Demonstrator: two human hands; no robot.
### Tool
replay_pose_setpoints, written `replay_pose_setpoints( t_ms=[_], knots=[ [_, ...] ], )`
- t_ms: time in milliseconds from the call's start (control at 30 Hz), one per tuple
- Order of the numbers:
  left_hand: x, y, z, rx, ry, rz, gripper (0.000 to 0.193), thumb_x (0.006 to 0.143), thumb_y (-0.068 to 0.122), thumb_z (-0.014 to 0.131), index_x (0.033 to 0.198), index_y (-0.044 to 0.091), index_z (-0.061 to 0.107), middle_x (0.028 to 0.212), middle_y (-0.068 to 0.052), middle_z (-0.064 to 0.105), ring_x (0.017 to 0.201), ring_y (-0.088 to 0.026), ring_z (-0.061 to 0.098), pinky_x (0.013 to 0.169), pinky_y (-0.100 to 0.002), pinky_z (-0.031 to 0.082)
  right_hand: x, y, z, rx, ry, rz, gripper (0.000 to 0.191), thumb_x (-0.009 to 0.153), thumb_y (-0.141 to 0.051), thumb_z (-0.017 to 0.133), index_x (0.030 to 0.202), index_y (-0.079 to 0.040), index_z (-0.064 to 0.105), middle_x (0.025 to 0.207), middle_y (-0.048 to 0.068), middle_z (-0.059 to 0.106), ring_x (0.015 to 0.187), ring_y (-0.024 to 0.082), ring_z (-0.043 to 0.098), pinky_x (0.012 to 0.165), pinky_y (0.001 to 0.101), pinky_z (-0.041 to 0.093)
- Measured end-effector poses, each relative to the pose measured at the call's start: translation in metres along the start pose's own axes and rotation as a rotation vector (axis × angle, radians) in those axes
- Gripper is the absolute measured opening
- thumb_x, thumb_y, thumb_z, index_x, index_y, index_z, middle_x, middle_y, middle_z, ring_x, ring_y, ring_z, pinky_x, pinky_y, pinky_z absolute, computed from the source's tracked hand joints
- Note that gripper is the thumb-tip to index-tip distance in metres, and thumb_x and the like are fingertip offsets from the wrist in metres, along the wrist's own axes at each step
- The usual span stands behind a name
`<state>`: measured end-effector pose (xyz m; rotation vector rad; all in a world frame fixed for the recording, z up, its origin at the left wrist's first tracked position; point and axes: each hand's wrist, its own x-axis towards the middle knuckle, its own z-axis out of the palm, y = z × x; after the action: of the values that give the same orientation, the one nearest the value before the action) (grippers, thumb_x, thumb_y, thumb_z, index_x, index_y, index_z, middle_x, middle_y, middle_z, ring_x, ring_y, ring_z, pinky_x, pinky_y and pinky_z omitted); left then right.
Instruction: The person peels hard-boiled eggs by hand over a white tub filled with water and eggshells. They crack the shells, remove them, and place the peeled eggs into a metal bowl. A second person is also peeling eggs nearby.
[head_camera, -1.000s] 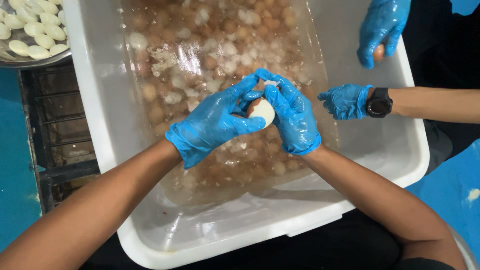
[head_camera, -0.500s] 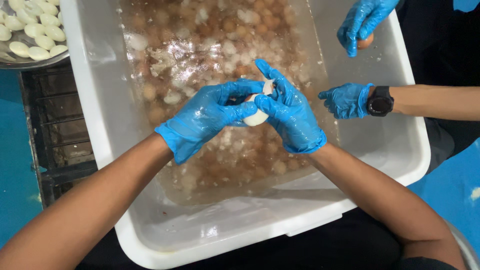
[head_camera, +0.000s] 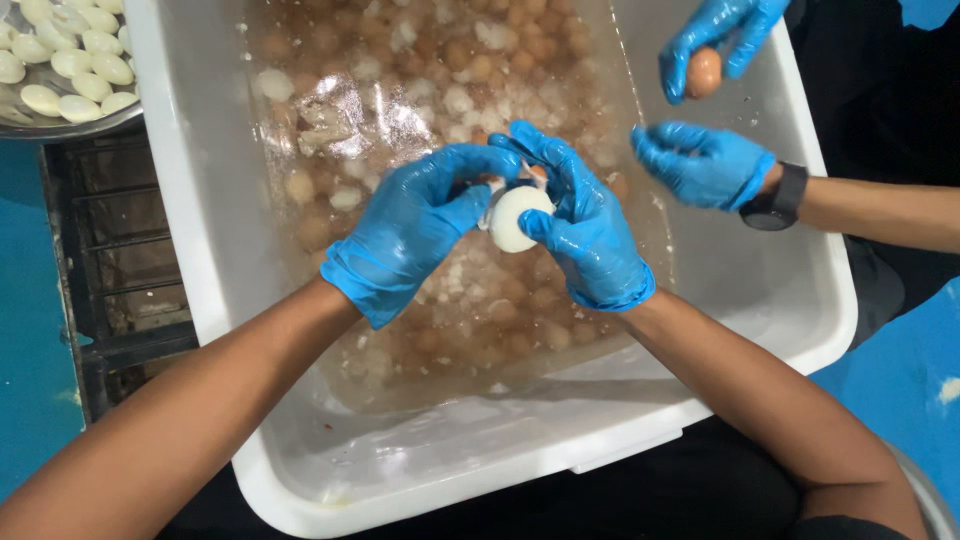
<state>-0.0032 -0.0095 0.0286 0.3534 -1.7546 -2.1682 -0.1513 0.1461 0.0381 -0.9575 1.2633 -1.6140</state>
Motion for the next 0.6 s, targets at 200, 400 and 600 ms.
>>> replay_pose_setpoints(
  t_ms=[200,400,600],
  knots=[
    [0.008,-0.011,-0.011,0.501,0.287,0.22,0.029,0.094,0.007,0.062,0.122,0.01,0.072,0.121,-0.014,0.072,0.11,-0.021,0.067,0.094,-0.032,0.057,0.003,0.009,-0.011,0.109,0.056,0.102,0.055,0.094,-0.021,0.076,0.141,0.0,0.056,0.146,0.016,0.059,0.132,0.029,0.063,0.111,0.043,0.054],
    [0.002,-0.009,-0.002,0.442,0.09,0.036,0.046,0.093,0.027,0.072,0.137,0.018,0.066,0.119,-0.008,0.077,0.098,-0.018,0.07,0.088,-0.032,0.057,0.008,0.016,-0.012,0.207,0.218,0.301,0.039,0.102,-0.024,0.062,0.132,0.0,0.061,0.127,0.015,0.067,0.116,0.025,0.067,0.098,0.0436,0.06],
    [-0.002,0.003,0.001,0.305,-0.031,0.023,0.052,0.085,0.027,0.079,0.134,0.013,0.066,0.126,-0.007,0.071,0.109,-0.017,0.072,0.093,-0.032,0.059,0.002,0.02,-0.007,0.174,0.262,0.357,0.034,0.101,-0.022,0.061,0.128,-0.002,0.064,0.12,0.012,0.07,0.111,0.024,0.069,0.09,0.0383,0.061]
  ],
)
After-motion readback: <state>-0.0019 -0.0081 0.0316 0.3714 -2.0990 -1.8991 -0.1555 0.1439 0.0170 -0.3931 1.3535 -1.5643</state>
